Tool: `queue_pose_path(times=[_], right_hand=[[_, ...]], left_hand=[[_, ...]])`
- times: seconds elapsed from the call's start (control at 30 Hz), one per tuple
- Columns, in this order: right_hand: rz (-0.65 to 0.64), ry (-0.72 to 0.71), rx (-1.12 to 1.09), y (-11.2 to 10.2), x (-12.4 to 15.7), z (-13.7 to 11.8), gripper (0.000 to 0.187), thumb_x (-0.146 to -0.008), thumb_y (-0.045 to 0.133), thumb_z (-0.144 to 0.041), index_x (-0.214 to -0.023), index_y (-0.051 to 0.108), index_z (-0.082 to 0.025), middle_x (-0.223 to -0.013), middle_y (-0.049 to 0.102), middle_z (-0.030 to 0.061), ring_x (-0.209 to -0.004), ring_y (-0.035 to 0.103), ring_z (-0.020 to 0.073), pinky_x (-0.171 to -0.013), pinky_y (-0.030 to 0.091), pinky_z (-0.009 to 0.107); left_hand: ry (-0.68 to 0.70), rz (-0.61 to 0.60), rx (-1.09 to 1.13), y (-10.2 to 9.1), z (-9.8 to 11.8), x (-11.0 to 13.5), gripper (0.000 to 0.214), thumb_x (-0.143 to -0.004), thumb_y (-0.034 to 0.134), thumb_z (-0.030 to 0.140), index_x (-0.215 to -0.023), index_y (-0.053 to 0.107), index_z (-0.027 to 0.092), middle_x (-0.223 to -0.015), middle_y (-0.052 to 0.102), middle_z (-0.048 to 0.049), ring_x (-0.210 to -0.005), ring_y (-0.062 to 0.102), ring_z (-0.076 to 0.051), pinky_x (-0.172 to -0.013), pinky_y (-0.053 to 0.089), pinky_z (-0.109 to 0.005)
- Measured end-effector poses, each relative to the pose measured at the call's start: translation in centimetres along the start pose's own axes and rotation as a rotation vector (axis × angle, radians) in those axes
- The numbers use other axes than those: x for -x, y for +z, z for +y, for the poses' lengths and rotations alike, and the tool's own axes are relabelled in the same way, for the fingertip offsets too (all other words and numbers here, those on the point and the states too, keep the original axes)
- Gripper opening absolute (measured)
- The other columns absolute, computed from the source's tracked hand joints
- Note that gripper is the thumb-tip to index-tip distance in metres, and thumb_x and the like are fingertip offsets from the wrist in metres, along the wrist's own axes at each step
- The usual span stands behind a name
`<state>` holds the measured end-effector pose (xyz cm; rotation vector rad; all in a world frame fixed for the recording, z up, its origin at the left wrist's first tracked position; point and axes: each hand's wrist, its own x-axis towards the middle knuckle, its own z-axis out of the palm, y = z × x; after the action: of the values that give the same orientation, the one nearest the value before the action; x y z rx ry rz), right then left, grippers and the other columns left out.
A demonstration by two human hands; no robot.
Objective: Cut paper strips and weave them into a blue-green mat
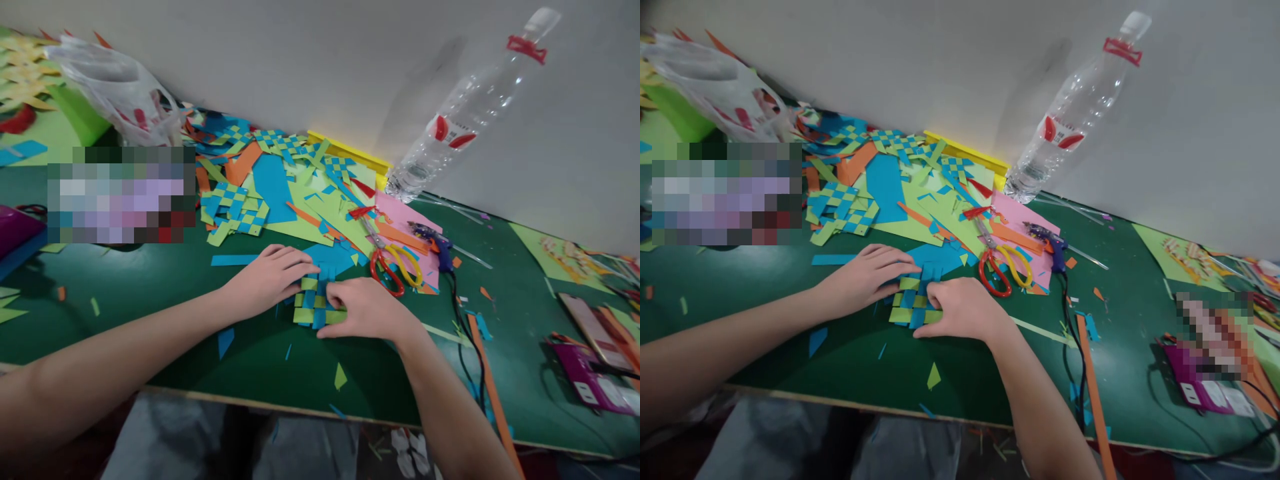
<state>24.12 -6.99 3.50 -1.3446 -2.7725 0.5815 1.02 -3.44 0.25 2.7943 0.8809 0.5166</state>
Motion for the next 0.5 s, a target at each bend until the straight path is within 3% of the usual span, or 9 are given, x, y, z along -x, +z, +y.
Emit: queue_pose_path(times=[0.5], right_hand=[[0.024,0.012,-0.02,-0.08,0.24,-0.15,0.034,-0.074,0.063,-0.046,-0.07,0.04,-0.021,-0.06,0.044,-0.0068,-0.057,0.037,0.0089,-0.054,0.019,0.025]], left_hand=[[0.085,0.012,-0.079,-0.06,-0.14,0.16,0.036,-0.091,0.044,0.009,-0.123,0.054,0.021,-0.123,0.058,-0.0079,-0.114,0.052,-0.022,-0.095,0.037,-0.038]])
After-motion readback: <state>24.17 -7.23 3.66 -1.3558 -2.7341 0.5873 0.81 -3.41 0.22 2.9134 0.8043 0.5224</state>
